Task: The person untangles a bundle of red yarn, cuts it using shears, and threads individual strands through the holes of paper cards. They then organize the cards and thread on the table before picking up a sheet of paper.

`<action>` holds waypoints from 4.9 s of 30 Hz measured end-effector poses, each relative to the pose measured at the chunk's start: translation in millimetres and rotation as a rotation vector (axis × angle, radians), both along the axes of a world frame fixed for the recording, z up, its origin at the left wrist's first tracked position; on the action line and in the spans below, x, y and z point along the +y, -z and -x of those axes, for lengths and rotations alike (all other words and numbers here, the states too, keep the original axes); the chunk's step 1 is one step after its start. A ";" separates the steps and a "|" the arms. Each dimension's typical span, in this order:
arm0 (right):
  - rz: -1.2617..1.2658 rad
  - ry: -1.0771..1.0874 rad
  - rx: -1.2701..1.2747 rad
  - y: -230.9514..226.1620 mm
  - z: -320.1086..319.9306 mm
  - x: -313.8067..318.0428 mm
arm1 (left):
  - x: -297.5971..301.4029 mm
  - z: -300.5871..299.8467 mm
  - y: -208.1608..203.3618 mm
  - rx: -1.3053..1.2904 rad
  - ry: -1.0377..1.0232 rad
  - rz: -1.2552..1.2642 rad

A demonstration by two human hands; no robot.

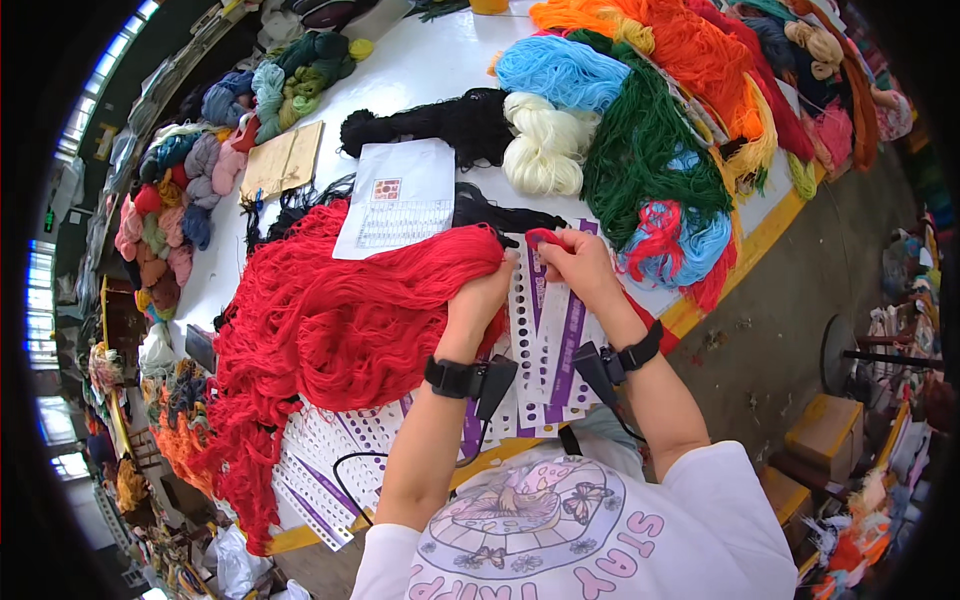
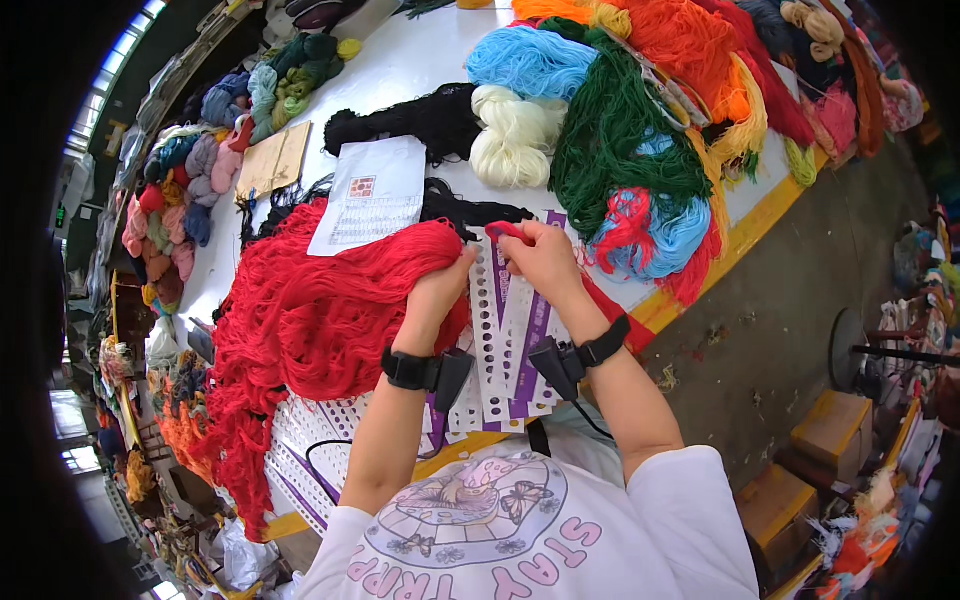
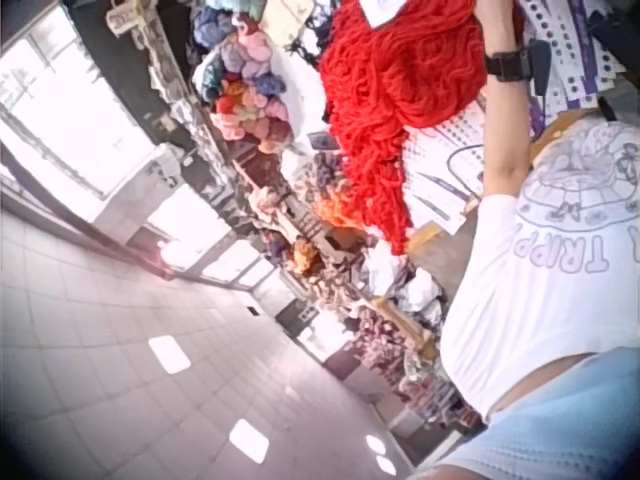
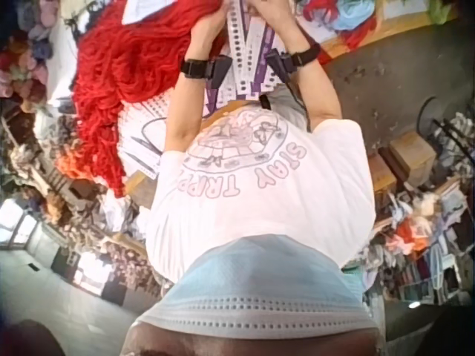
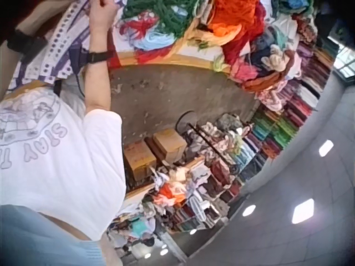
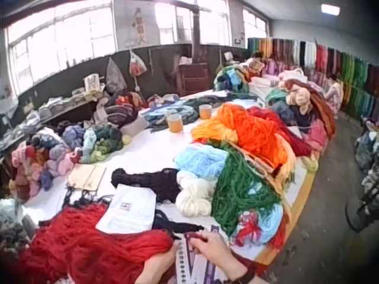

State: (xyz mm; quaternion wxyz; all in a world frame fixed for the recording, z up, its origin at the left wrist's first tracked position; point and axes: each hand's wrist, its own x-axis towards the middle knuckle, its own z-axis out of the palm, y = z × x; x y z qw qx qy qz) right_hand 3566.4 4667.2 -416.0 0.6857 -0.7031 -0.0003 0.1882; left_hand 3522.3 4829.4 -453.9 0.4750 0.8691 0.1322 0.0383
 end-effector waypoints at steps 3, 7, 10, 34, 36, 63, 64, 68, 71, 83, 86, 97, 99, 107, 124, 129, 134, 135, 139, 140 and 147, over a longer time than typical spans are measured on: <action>0.338 0.011 -0.266 6.2 0.8 -2.5 | -13.1 -0.5 -48.0 0.292 -0.056 0.580; 0.452 0.076 -0.433 -3.9 9.9 12.2 | -0.6 -0.4 -55.2 0.420 -0.091 0.864; 0.430 0.040 -0.424 -7.6 10.2 12.3 | 5.3 -1.7 -40.0 0.447 -0.020 0.880; 0.421 -0.233 -0.318 -14.2 -11.5 6.7 | -0.9 -6.0 -22.6 0.328 -0.002 0.602; 0.429 -0.210 -0.262 -11.6 -11.9 8.0 | 0.7 -6.0 -23.2 0.375 -0.002 0.664; 0.444 -0.210 -0.346 -0.1 -13.8 12.8 | 41.2 12.1 -70.7 0.321 -0.038 0.714; 0.450 -0.220 -0.342 -2.4 -13.7 13.2 | 40.5 12.4 -73.7 0.323 -0.039 0.713; 0.433 -0.226 -0.338 -2.7 -13.1 15.1 | 36.7 13.7 -61.0 0.343 -0.083 0.582; 0.422 -0.254 -0.331 -6.2 -13.2 13.2 | 35.2 13.3 -58.0 0.283 -0.121 0.531; 0.355 -0.366 -0.428 -20.4 1.9 11.7 | 30.1 19.6 -64.1 0.157 0.195 1.212; 0.255 -0.346 -0.536 -17.1 1.2 15.0 | 23.9 21.7 -67.1 0.292 0.307 0.776; 0.135 -0.739 0.196 -28.7 -44.9 9.0 | 27.1 2.5 -61.4 0.343 0.184 0.772; 0.152 -0.749 0.186 -26.7 -50.6 5.6 | 35.5 2.8 -68.9 0.266 -0.022 1.111; 0.164 -0.807 0.200 -33.7 -53.4 2.8 | 163.6 29.7 -137.0 -0.247 -0.318 1.360; 0.360 -0.202 -0.725 7.7 -8.5 23.2 | 33.6 9.6 -48.8 -0.343 0.355 -0.484; 0.379 -0.121 -0.797 5.7 -1.7 25.1 | 38.2 9.0 -47.3 -0.378 0.361 -0.448; 0.157 -0.157 -0.478 4.0 -1.3 20.8 | 33.9 6.1 -55.6 -0.022 0.255 -0.135; 0.159 -0.157 -0.477 3.5 -2.5 20.3 | 34.0 4.5 -53.8 -0.022 0.256 -0.133; 0.362 -0.256 -0.595 -5.2 -0.5 22.0 | 40.4 1.4 -42.4 -0.180 0.337 -0.372; 0.458 -0.286 -0.691 -6.3 0.8 25.0 | 46.7 1.2 -39.9 -0.233 0.350 -0.525; 0.436 -0.208 -0.824 -1.6 0.7 25.5 | 80.0 23.4 -93.8 0.145 -0.044 0.415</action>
